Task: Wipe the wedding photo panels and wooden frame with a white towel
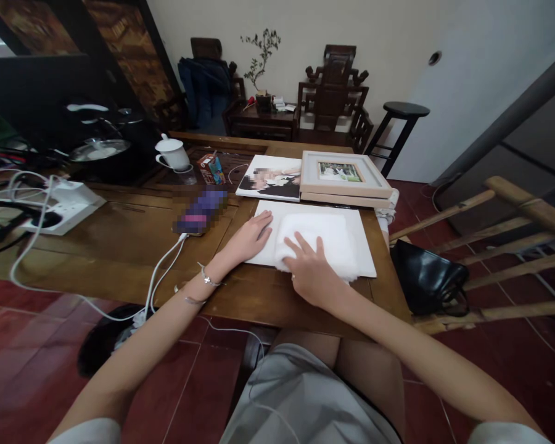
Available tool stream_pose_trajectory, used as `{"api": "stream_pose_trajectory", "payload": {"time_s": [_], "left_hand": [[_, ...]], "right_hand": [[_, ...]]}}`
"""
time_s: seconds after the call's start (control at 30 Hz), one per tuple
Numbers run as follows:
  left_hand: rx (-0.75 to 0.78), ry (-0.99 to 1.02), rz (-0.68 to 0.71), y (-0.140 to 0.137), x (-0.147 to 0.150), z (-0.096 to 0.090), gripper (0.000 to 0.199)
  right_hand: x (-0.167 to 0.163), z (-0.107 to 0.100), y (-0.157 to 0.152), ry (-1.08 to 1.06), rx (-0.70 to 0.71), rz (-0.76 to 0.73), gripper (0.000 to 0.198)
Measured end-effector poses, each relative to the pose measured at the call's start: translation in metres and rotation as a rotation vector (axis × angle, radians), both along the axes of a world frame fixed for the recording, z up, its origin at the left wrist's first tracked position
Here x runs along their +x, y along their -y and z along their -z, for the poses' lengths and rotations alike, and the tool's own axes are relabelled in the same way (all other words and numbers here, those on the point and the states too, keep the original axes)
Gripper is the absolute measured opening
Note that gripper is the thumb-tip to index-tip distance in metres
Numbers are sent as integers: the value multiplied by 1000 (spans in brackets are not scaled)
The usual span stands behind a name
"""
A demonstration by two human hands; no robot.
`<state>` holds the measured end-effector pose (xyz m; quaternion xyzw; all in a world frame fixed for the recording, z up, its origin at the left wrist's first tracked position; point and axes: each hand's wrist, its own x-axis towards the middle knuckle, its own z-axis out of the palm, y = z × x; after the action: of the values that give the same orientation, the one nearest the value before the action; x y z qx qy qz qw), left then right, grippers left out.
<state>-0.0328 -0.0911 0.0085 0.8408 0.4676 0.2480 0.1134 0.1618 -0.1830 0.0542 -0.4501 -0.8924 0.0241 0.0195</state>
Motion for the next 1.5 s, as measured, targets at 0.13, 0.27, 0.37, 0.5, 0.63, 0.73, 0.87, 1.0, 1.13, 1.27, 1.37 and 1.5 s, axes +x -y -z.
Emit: {"api": "stream_pose_trajectory", "payload": {"time_s": [0.13,0.27,0.37,0.5,0.63,0.73,0.87,1.0,1.13,1.27,1.37,1.5], "left_hand": [[-16,2,-4,1,0,-2,46],[-21,14,-8,1,1,0,46],[-25,18,-18,0,0,4,46],[-24,27,-37,-2,-1,9,47],[-27,35,-15,-3,-3,14,50],[-22,31,2,-4,-4,16,50],[-23,18,-4,-5,-5,17,49],[-22,4,-19,-4,-5,16,50],[-25,-18,-28,-3,-4,15,50],[-27,-12,-31,-1,-3,13,50],[-36,-7,-38,-1,-3,11,50],[-37,-7,-45,-2,-3,12,49]], "right_hand": [[2,-16,28,17,-163,-86,42],[3,-27,32,4,-218,-132,41],[2,-21,20,-28,-147,-119,40],[-2,-11,-13,-40,-67,-34,43],[-7,-7,-53,-33,-34,-12,45],[-11,-4,-72,-37,41,-4,46],[-15,0,-68,19,57,0,46],[-14,2,-32,36,58,-39,42],[-8,-6,14,-6,-15,-121,33],[-2,-20,38,-62,-101,-197,29],[0,-24,32,-72,-107,-195,28],[-1,-18,-3,-55,-40,-83,34]]}}
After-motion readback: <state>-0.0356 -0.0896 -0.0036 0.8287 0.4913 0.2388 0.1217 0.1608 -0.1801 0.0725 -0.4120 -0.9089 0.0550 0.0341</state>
